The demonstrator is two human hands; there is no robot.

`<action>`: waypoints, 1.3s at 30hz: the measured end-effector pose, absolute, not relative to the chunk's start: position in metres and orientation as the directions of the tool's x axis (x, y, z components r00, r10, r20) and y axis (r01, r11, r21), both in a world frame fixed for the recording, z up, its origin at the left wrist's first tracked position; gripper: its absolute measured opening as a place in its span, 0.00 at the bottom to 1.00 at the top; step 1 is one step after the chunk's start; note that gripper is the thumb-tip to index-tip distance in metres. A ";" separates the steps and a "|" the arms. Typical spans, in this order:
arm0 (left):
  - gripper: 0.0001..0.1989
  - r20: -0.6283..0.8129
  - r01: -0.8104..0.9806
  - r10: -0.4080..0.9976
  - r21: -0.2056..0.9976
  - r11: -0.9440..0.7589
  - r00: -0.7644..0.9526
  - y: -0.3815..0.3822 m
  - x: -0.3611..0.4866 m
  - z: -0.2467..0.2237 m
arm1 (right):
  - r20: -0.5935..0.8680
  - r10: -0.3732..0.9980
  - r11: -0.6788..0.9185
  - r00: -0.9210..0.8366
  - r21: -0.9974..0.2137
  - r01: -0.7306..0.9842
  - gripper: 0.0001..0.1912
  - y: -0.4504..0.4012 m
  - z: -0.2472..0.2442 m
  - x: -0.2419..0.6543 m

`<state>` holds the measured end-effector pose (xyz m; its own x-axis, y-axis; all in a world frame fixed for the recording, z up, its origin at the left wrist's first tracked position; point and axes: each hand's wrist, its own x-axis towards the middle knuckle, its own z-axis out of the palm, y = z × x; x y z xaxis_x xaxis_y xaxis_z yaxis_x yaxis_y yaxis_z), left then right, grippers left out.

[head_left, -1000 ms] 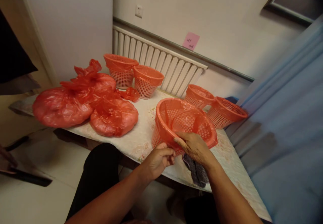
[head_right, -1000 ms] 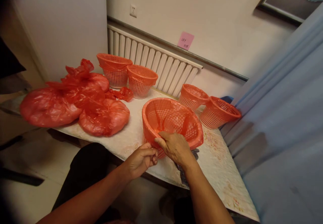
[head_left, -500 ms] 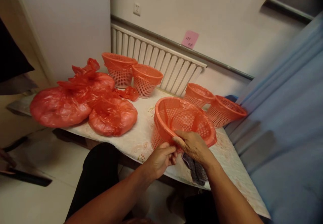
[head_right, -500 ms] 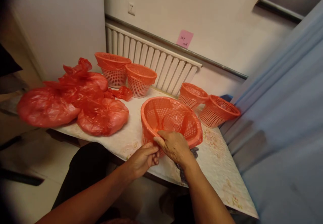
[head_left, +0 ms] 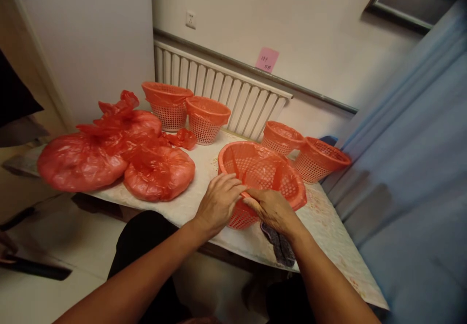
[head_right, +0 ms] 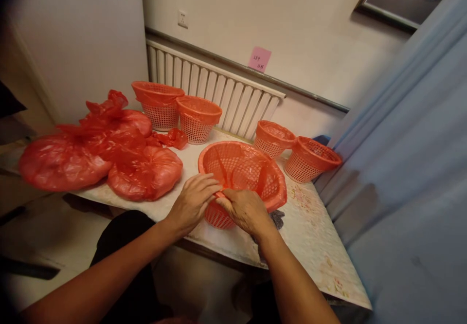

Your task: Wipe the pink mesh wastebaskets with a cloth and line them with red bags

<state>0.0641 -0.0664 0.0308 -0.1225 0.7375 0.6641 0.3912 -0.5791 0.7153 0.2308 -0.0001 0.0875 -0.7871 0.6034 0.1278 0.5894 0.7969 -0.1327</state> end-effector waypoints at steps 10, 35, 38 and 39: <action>0.13 0.775 0.537 0.631 0.517 -0.666 0.037 -0.022 0.031 0.014 | 0.007 0.557 0.809 -0.830 -0.232 0.541 0.25 0.017 0.097 0.281; 0.12 0.019 -0.857 0.986 0.492 -0.153 -0.165 -0.054 0.087 0.018 | 0.089 0.641 0.756 -0.762 -0.243 0.607 0.23 0.005 0.090 0.243; 0.13 0.035 -0.849 0.992 0.513 -0.123 -0.123 -0.054 0.093 0.017 | 0.095 0.628 0.768 -0.772 -0.234 0.596 0.23 0.008 0.088 0.244; 0.12 0.030 -0.846 0.993 0.521 -0.111 -0.112 -0.054 0.095 0.016 | 0.095 0.626 0.772 -0.774 -0.222 0.596 0.23 0.008 0.088 0.245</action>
